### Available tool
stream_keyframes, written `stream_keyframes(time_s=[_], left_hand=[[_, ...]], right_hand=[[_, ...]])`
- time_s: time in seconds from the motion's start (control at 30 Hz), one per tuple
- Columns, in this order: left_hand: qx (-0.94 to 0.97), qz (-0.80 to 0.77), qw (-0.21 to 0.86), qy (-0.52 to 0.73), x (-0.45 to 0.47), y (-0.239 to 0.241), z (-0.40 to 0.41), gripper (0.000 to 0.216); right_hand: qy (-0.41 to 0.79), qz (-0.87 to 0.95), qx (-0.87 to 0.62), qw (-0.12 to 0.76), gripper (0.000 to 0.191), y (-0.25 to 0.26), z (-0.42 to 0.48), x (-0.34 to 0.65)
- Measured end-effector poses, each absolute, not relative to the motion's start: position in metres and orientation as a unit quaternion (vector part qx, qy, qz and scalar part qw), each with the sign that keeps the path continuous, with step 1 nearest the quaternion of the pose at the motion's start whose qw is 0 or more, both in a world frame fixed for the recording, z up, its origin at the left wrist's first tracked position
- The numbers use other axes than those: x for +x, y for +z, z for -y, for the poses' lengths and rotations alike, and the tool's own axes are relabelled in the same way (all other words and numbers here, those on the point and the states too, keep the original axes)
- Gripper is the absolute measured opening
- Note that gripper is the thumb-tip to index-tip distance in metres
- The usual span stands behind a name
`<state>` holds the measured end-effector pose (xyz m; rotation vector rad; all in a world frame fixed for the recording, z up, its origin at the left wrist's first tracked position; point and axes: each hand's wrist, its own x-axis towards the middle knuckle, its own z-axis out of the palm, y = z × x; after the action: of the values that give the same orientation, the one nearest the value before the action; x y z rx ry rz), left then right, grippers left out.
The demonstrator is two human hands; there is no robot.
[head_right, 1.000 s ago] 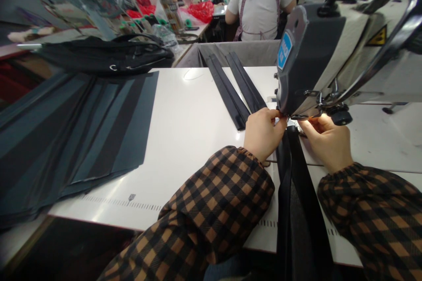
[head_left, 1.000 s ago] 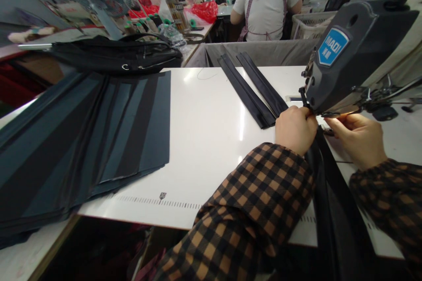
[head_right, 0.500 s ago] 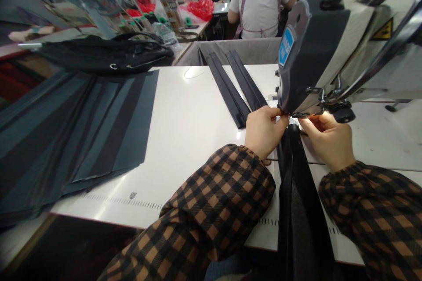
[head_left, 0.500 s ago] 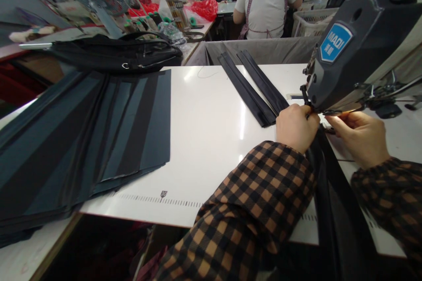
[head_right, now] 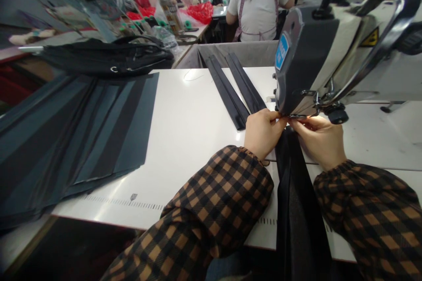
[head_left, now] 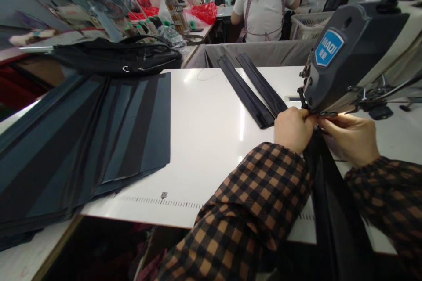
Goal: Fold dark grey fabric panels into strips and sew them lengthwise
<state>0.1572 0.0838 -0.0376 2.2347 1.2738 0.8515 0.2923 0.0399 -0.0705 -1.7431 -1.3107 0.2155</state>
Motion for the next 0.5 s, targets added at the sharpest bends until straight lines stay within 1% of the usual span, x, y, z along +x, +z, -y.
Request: stream_keyframes(time_s=[0.13,0.23,0.33,0.4,0.43,0.5], left_hand=[[0.811,-0.438,0.203,0.331,0.148,-0.039,-0.082,0.02],[0.828,-0.396,0.176,0.356,0.137,-0.042,-0.079,0.02],[0.887,-0.293,0.17,0.314,0.133,-0.048,-0.077,0.028],[0.91,-0.255,0.176,0.275,0.134,-0.052,-0.078,0.034],[0.912,-0.257,0.181,0.263,0.135,-0.054,-0.079,0.034],[0.902,-0.282,0.198,0.26,0.137,-0.055,-0.083,0.026]], right_hand=[[0.08,0.579,-0.687,0.432,0.025,-0.067,-0.037,0.295],[0.128,0.629,-0.653,0.401,0.024,-0.064,-0.034,0.3],[0.196,0.687,-0.604,0.353,0.022,-0.061,-0.032,0.307],[0.225,0.71,-0.58,0.33,0.022,-0.06,-0.032,0.311],[0.232,0.714,-0.575,0.325,0.023,-0.06,-0.033,0.312],[0.237,0.711,-0.576,0.327,0.024,-0.06,-0.036,0.314]])
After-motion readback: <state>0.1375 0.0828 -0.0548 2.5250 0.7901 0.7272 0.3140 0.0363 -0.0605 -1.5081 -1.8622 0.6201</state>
